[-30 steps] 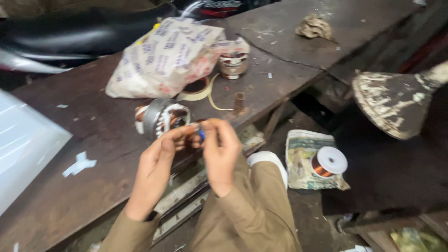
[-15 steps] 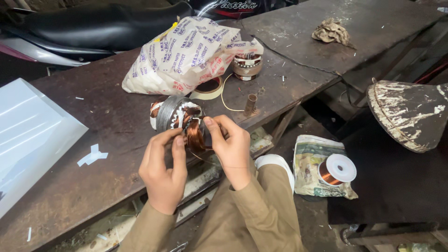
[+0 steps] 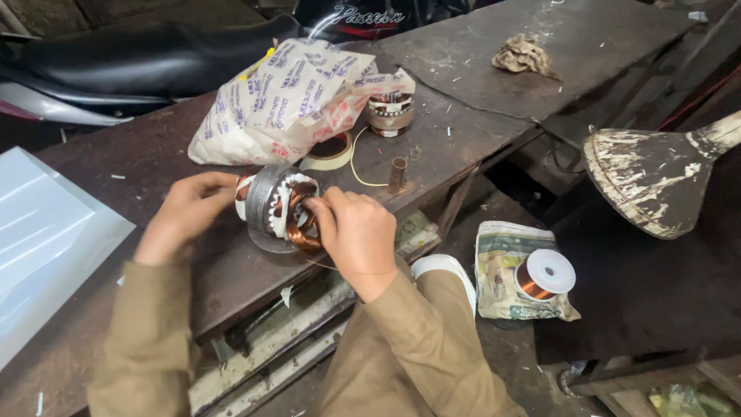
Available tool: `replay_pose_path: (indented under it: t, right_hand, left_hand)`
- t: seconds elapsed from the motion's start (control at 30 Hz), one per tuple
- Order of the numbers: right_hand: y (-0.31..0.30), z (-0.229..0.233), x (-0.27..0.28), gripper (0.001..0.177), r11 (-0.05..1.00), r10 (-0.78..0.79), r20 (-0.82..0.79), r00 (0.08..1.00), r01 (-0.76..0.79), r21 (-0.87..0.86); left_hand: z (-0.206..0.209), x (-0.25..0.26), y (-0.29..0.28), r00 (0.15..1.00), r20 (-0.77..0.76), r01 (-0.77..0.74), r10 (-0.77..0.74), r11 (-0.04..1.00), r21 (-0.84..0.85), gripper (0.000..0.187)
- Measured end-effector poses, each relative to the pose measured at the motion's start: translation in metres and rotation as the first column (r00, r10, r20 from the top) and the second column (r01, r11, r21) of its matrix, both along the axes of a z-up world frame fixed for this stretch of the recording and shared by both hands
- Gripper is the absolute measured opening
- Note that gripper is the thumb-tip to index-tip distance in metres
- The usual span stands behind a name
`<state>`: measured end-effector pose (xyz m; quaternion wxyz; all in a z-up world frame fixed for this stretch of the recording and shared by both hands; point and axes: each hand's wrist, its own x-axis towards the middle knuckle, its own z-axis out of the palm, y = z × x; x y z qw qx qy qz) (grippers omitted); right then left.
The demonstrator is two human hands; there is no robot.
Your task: The person winds copper wire into the slots of a motor stator by hand, using a blue-handled tool to push and arrange the wire. The person repeatedly adjusts the wire and the stator to fit the coils into the slots.
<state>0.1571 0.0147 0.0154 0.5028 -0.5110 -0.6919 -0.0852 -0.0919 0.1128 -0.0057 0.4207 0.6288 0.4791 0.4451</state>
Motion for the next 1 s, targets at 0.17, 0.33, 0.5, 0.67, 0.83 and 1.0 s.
replay_pose_path:
  t: [0.17, 0.33, 0.5, 0.67, 0.83, 1.0]
  right_hand:
    - [0.003, 0.001, 0.002, 0.026, 1.0, -0.01, 0.063, 0.998, 0.01, 0.0]
    - [0.012, 0.0, 0.002, 0.024, 1.0, -0.022, 0.126, 0.992, 0.02, 0.011]
    - [0.024, 0.001, -0.005, 0.024, 1.0, -0.022, 0.109, 0.994, 0.023, 0.0]
    - [0.028, 0.0, -0.012, 0.025, 0.998, -0.054, 0.135, 0.989, 0.058, -0.023]
    - [0.031, 0.003, -0.015, 0.027, 0.993, -0.079, 0.102, 0.992, 0.087, -0.081]
    - [0.022, 0.012, -0.017, 0.02, 0.982, 0.035, -0.111, 0.993, -0.055, -0.179]
  left_hand:
    - [-0.01, -0.017, 0.054, 0.808, 0.15, 0.583, -0.57, 0.734, -0.348, 0.024]
    - [-0.014, -0.007, 0.071, 0.837, 0.06, 0.514, -0.544, 0.743, -0.43, 0.02]
    - [-0.008, -0.002, 0.066, 0.852, -0.06, 0.449, -0.52, 0.785, -0.427, 0.02]
    - [0.002, 0.012, 0.056, 0.871, -0.27, 0.295, -0.411, 0.876, -0.382, 0.021]
    - [0.014, 0.011, 0.051, 0.884, -0.288, 0.223, -0.369, 0.873, -0.434, 0.025]
    - [0.003, 0.009, 0.04, 0.898, 0.087, 0.434, -0.432, 0.835, -0.339, 0.032]
